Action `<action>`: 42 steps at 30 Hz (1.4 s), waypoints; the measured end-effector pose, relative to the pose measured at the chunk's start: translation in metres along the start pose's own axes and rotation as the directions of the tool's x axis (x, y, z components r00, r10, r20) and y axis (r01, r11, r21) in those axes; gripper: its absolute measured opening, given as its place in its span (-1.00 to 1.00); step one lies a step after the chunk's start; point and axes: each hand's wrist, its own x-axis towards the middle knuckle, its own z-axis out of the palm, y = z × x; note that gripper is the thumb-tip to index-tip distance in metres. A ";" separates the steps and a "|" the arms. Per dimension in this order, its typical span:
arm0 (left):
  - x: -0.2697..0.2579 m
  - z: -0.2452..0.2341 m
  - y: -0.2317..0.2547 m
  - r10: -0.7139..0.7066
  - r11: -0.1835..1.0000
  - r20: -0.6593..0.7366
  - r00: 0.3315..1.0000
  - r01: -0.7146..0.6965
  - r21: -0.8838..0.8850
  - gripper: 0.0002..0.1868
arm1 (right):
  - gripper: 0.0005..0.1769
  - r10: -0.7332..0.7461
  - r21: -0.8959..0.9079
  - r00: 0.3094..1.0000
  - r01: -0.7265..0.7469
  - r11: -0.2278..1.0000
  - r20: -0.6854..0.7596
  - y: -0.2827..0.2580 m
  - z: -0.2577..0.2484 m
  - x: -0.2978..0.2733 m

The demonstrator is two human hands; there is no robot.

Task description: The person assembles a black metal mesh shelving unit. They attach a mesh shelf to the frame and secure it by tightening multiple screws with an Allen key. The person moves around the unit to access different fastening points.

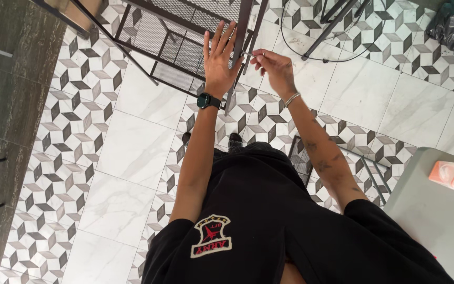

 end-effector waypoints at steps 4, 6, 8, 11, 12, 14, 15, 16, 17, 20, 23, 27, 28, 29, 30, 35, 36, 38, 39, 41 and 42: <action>0.002 0.001 0.000 0.007 1.000 -0.011 1.000 -0.007 0.002 -0.16 | -0.68 -0.086 -0.112 0.996 0.084 0.990 -0.018 -0.010 0.007 -0.011; 0.000 0.001 0.002 0.002 1.000 -0.016 1.000 -0.003 -0.016 -0.16 | -0.64 0.027 0.105 0.999 -0.024 0.994 -0.025 -0.010 0.010 -0.012; -0.001 0.001 0.001 0.002 1.000 -0.022 1.000 -0.003 -0.019 -0.16 | -0.59 0.160 0.338 0.987 -0.152 0.929 0.003 -0.010 0.010 -0.012; 0.001 0.002 0.000 0.001 1.000 -0.018 1.000 -0.002 -0.009 -0.16 | -0.50 0.208 0.497 0.975 -0.218 0.840 0.075 -0.012 0.009 -0.011; 0.001 0.002 0.000 0.001 1.000 -0.015 1.000 -0.001 -0.002 -0.16 | -0.48 0.228 0.530 0.969 -0.243 0.812 0.094 -0.012 0.008 -0.012; 0.001 0.002 0.001 -0.005 1.000 -0.018 1.000 0.005 -0.014 -0.15 | -0.43 0.256 0.594 0.957 -0.285 0.753 0.135 -0.015 0.006 -0.009; 0.000 0.003 0.002 -0.011 1.000 -0.018 1.000 0.010 -0.022 -0.15 | -0.44 0.277 0.633 0.948 -0.313 0.708 0.159 -0.015 0.005 -0.009; 0.000 0.003 0.001 -0.010 1.000 -0.014 1.000 0.010 -0.016 -0.14 | -0.45 0.296 0.670 0.937 -0.341 0.660 0.185 -0.015 0.004 -0.009; 0.000 0.004 0.000 -0.010 1.000 -0.010 1.000 0.010 -0.011 -0.14 | -0.46 0.313 0.703 0.926 -0.366 0.609 0.211 -0.016 0.003 -0.008; 0.000 0.006 -0.002 -0.001 1.000 -0.010 1.000 0.001 0.000 -0.14 | -0.46 0.324 0.743 0.888 -0.453 0.493 0.326 -0.016 -0.005 -0.004; 0.000 0.006 -0.004 0.004 1.000 -0.006 1.000 -0.004 0.017 -0.14 | -0.46 0.351 0.651 0.871 -0.491 0.578 0.345 -0.015 -0.014 0.002; -0.004 0.007 -0.002 0.005 1.000 -0.016 1.000 -0.004 0.016 -0.14 | -0.54 0.319 0.209 0.907 -0.380 0.901 0.273 -0.020 -0.021 0.010; -0.006 0.007 -0.002 0.008 1.000 -0.017 1.000 -0.008 0.008 -0.14 | -0.61 0.249 -0.019 0.942 -0.251 0.968 0.224 -0.022 -0.021 0.010; -0.004 0.007 -0.003 0.014 1.000 -0.023 1.000 -0.014 0.001 -0.14 | -0.67 0.161 -0.254 0.968 -0.109 0.961 0.195 -0.025 -0.020 0.013; -0.002 0.007 -0.004 0.020 1.000 -0.029 0.999 -0.021 -0.006 -0.14 | -0.72 -0.024 -0.362 0.982 0.092 0.928 0.189 -0.026 -0.018 0.012; 0.001 0.006 -0.005 0.013 1.000 -0.008 1.000 -0.013 0.022 -0.15 | -0.85 -0.567 -0.784 0.766 0.538 0.309 0.302 -0.015 -0.001 -0.005; 0.000 0.005 -0.004 0.018 1.000 -0.005 1.000 -0.017 0.024 -0.15 | -0.83 -0.582 -0.721 0.785 0.528 0.448 0.212 -0.012 0.002 -0.010; 0.001 0.003 -0.001 0.026 1.000 -0.015 1.000 -0.026 0.009 -0.17 | -0.78 -0.580 -0.526 0.814 0.507 0.683 0.033 -0.007 0.009 -0.012; -0.002 0.003 0.002 0.025 1.000 -0.015 1.000 -0.025 -0.002 -0.17 | -0.80 -0.480 -0.426 0.877 0.432 0.795 -0.007 -0.003 0.009 -0.010; -0.002 0.002 0.000 0.011 1.000 -0.012 1.000 -0.011 -0.008 -0.16 | -0.82 -0.254 -0.202 0.966 0.240 0.950 -0.047 0.005 0.006 -0.003; 0.000 0.003 0.000 0.006 1.000 -0.011 1.000 -0.006 -0.013 -0.16 | -0.82 -0.193 -0.137 0.980 0.185 0.973 -0.041 0.009 0.003 -0.003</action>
